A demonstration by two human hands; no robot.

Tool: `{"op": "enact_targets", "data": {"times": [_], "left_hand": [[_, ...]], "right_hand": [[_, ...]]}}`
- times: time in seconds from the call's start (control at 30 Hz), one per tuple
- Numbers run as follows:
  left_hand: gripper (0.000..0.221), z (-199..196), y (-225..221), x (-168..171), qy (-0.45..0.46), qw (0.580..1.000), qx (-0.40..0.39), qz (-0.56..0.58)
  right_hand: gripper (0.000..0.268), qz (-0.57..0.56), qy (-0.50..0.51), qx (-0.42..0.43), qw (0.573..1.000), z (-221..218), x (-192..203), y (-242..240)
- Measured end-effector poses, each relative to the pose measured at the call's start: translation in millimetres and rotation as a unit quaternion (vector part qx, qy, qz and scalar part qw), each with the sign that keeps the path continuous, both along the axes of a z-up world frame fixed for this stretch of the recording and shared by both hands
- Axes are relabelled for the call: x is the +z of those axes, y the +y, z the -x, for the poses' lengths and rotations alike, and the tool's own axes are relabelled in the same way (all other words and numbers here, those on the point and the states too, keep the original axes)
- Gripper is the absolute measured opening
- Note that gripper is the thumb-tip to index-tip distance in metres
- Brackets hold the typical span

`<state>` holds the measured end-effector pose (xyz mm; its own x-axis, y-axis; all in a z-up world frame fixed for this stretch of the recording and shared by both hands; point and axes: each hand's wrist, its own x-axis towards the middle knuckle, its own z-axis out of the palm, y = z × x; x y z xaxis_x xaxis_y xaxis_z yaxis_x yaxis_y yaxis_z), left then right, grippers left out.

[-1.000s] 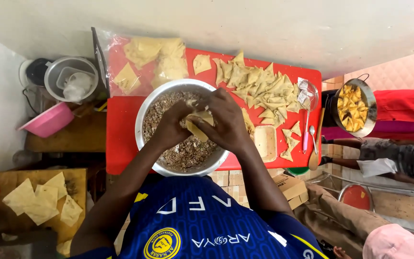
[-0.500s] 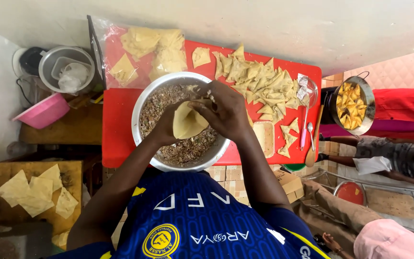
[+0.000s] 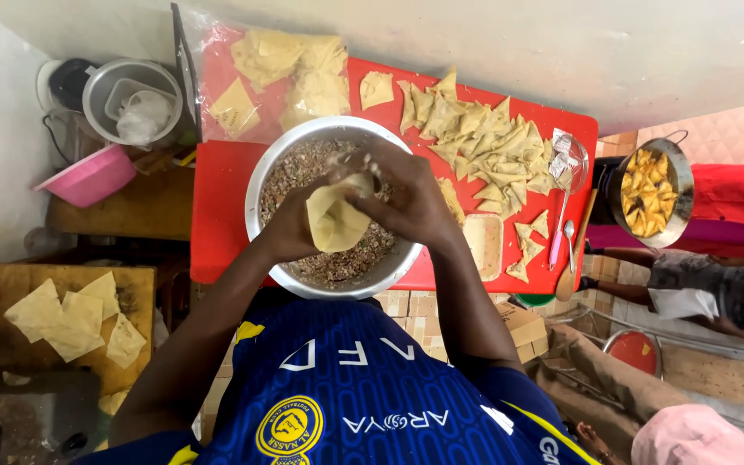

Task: Filling and folding dough sheets into samosas at a food preparation table

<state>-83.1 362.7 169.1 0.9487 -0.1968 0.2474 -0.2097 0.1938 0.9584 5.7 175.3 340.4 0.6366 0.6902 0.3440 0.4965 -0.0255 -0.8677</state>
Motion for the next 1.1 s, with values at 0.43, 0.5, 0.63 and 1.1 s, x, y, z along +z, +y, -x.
{"op": "enact_targets", "data": {"times": [0.43,0.5,0.63,1.1], "left_hand": [[0.079,-5,-6,-2,0.040,0.999,0.000,0.017],[0.086,-3,-5,-2,0.040,0.999,0.002,0.035],[0.097,2,1,-13,0.046,0.997,0.009,0.062],[0.115,15,51,-33,0.086,0.982,0.056,0.158]], "right_hand": [[0.019,0.031,-0.098,-0.011,0.995,0,-6,11],[0.028,0.037,-0.094,-0.037,0.994,-6,-30,2],[0.013,-0.032,0.039,-0.124,0.991,-12,-53,15],[0.028,0.766,-0.238,-0.022,0.597,2,-324,-39]]}}
